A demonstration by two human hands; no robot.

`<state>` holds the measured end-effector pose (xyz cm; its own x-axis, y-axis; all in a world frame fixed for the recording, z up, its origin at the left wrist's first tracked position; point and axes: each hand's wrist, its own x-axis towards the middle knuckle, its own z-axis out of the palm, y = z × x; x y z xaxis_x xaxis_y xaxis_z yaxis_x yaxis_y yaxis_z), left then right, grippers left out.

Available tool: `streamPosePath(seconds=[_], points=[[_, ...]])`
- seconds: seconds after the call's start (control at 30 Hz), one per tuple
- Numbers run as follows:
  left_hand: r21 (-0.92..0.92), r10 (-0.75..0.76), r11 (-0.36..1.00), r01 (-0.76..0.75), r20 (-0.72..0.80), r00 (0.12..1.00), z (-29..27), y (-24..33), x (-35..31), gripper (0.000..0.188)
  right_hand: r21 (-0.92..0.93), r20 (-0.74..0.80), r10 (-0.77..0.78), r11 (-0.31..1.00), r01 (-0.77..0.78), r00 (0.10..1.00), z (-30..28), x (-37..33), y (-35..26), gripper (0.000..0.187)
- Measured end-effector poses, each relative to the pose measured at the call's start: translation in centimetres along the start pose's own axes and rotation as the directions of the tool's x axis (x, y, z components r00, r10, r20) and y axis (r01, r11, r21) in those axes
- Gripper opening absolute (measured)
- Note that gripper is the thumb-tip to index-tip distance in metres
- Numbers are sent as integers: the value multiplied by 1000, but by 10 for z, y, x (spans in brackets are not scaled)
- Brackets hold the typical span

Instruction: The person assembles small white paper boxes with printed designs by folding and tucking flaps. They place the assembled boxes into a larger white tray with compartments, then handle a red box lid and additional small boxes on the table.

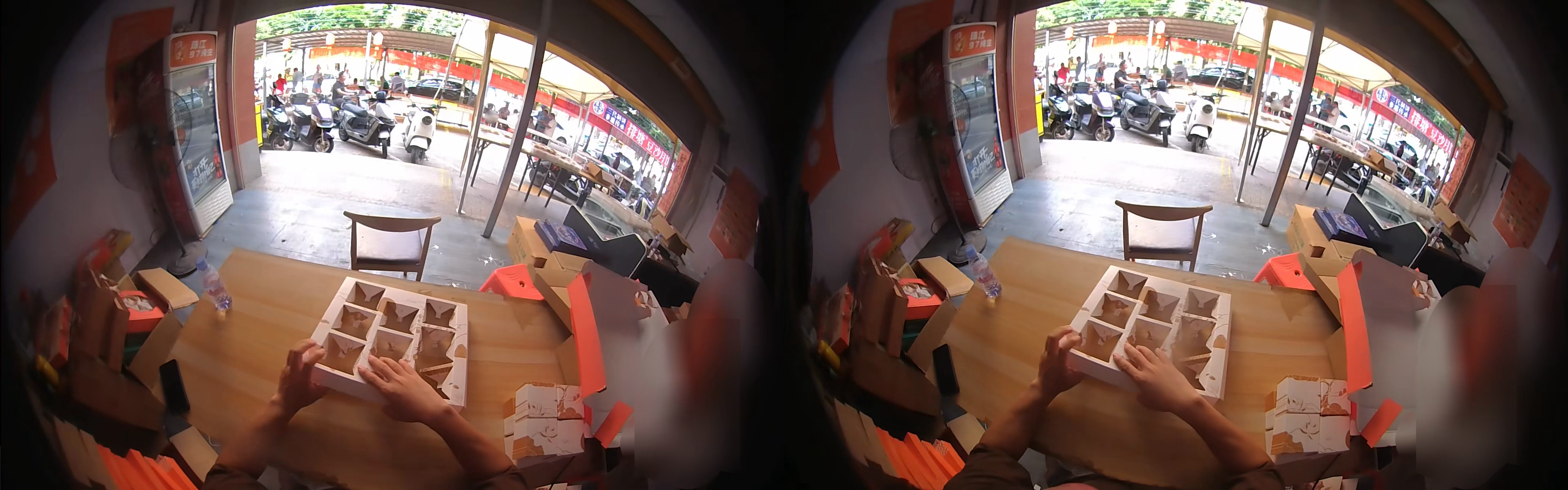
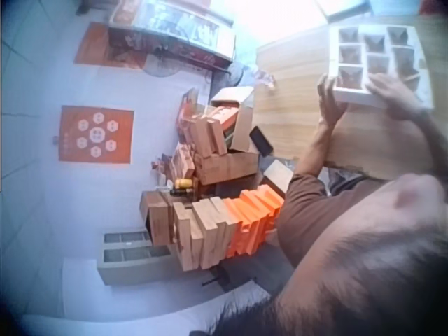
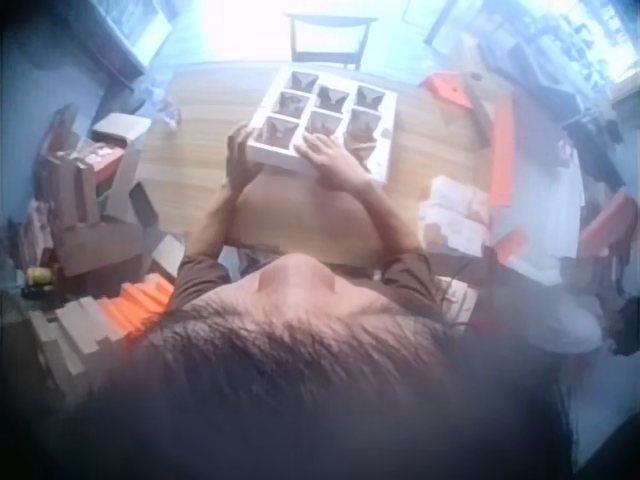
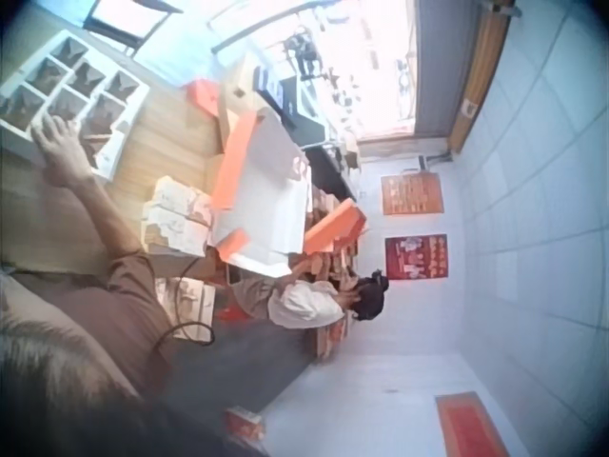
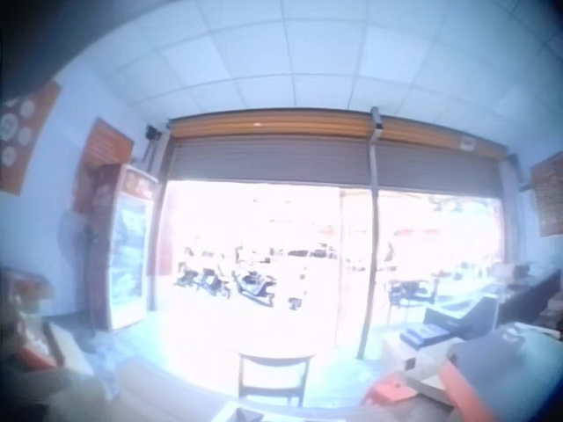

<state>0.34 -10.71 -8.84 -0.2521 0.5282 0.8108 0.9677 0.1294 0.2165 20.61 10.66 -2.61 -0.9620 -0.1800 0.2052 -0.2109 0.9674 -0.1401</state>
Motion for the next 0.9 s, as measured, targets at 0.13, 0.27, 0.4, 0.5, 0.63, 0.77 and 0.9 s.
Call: streamPosePath(seconds=[0.13,0.27,0.4,0.5,0.63,0.77,0.9], points=[[-294,-395,885,360,-67,916,19,-18,-12,75,85,-6,-12,996,12,1000,-9,-1,4,93],[-753,-655,358,553,219,723,25,-31,-23,83,96,9,-3,995,2,1000,-11,-1,3,95],[-817,-562,-118,564,523,641,31,-56,-31,72,79,33,-6,997,3,999,0,-3,6,97],[-794,-481,-351,496,608,632,25,-53,-22,63,64,91,12,998,-18,996,8,-3,3,98],[-777,-513,-465,425,628,585,19,-68,-22,59,59,117,5,998,-12,993,19,-4,-5,94],[-742,-631,-224,632,605,485,23,-87,-33,54,27,158,-49,999,45,986,39,-8,-14,96],[-644,-652,-15,765,586,481,14,-97,-31,58,41,133,-87,996,82,987,47,-11,-23,93]])
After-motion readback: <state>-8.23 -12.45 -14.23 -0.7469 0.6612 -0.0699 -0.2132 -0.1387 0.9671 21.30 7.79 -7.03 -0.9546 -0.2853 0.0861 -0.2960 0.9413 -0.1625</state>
